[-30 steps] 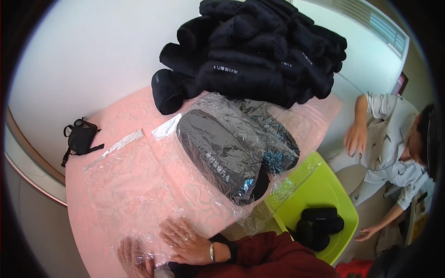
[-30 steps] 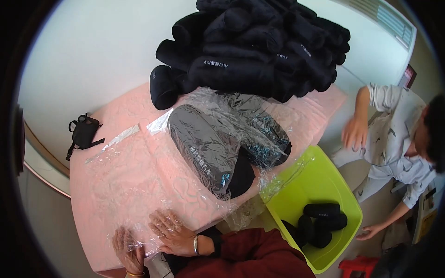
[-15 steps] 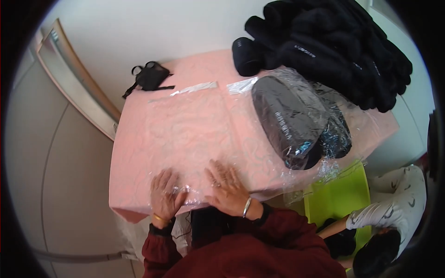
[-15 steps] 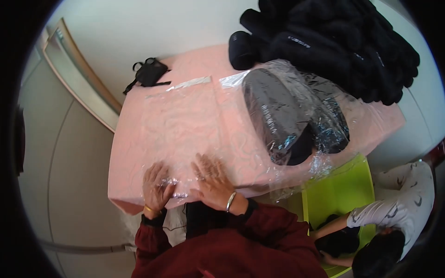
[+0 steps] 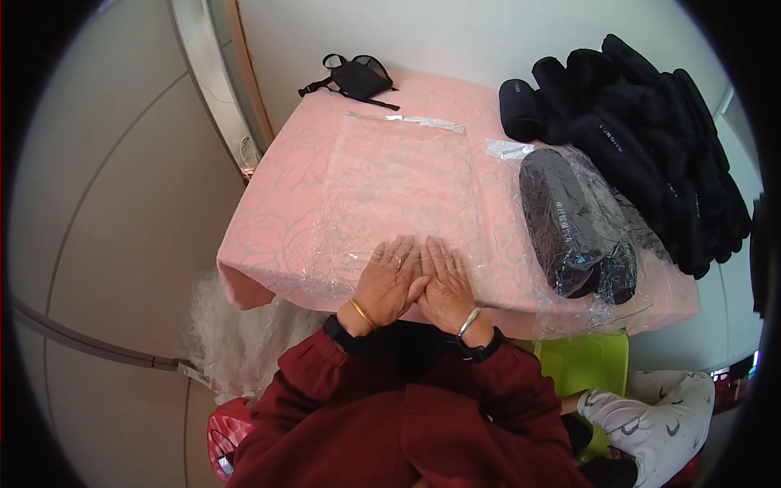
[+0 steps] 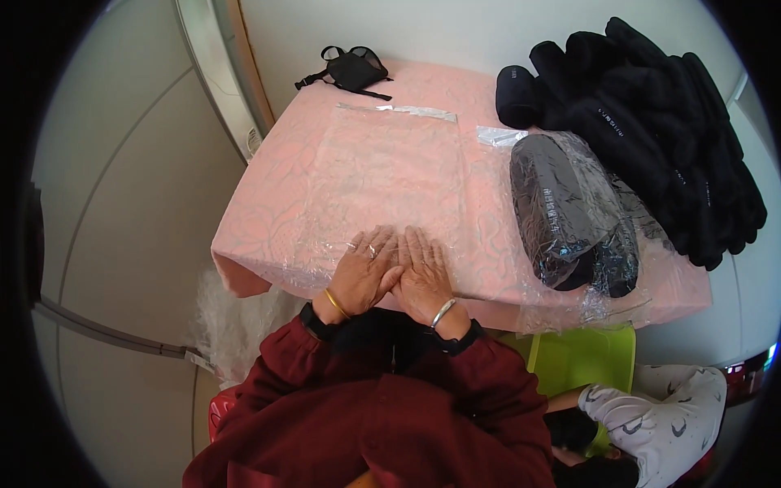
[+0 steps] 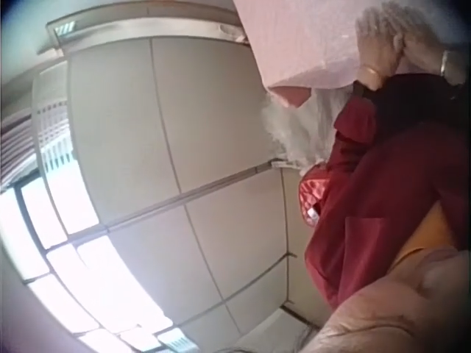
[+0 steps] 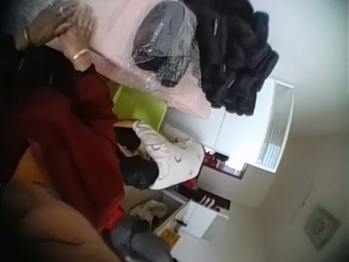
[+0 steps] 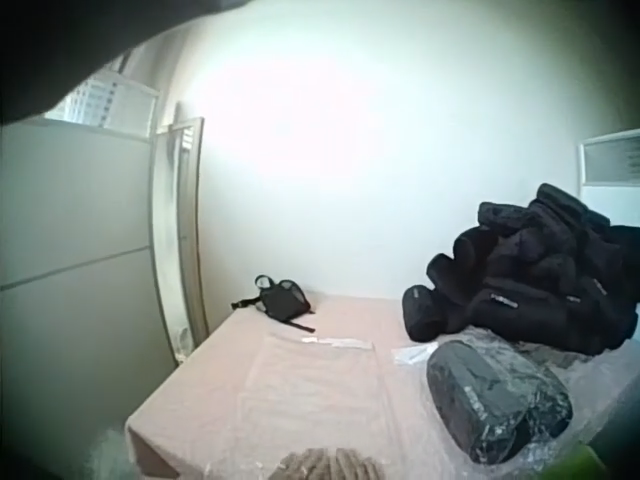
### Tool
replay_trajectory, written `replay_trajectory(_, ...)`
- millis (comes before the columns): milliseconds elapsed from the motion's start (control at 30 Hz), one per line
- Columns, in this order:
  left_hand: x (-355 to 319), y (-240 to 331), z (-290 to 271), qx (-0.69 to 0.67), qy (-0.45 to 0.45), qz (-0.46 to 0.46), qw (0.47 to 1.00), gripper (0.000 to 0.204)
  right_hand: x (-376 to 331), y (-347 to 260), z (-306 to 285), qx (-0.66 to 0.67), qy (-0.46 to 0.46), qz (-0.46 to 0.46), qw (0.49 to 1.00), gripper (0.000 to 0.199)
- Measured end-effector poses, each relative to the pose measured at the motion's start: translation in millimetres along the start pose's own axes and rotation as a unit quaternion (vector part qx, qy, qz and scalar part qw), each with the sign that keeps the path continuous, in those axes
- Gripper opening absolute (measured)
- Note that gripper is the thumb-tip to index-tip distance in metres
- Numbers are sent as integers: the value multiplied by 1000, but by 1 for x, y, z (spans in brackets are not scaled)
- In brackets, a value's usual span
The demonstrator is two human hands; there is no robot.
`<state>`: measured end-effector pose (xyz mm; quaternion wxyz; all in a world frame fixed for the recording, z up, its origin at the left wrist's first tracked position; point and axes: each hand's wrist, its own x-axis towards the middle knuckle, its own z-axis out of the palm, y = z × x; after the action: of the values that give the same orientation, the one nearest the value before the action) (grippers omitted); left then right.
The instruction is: The person smooths out a plastic bag on a table, picks up a black cushion from a stack, and slides it into the bag. They then repeat the process by smoothing another plastic bag and inserting a second black cushion.
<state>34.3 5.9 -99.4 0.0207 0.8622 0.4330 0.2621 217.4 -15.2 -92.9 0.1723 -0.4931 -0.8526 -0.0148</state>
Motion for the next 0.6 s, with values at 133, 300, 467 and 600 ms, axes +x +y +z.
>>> replay_trajectory(133, -3, -13, -16, 88, 7, 16, 996, 77, -11, 13, -15, 20, -17, 17, 1000, 86)
replay_trajectory(300, -5, -45, -36, 116, 22, -13, 993, 83, -14, 22, -21, 33, -2, 45, 998, 93)
replay_trajectory(467, -18, -55, -41, 132, 12, -31, 991, 84, -19, 15, -25, 29, 12, 48, 998, 95)
replay_trajectory(600, -29, -46, -46, 122, -2, -32, 992, 82, -35, 5, -28, 34, -7, 55, 998, 96)
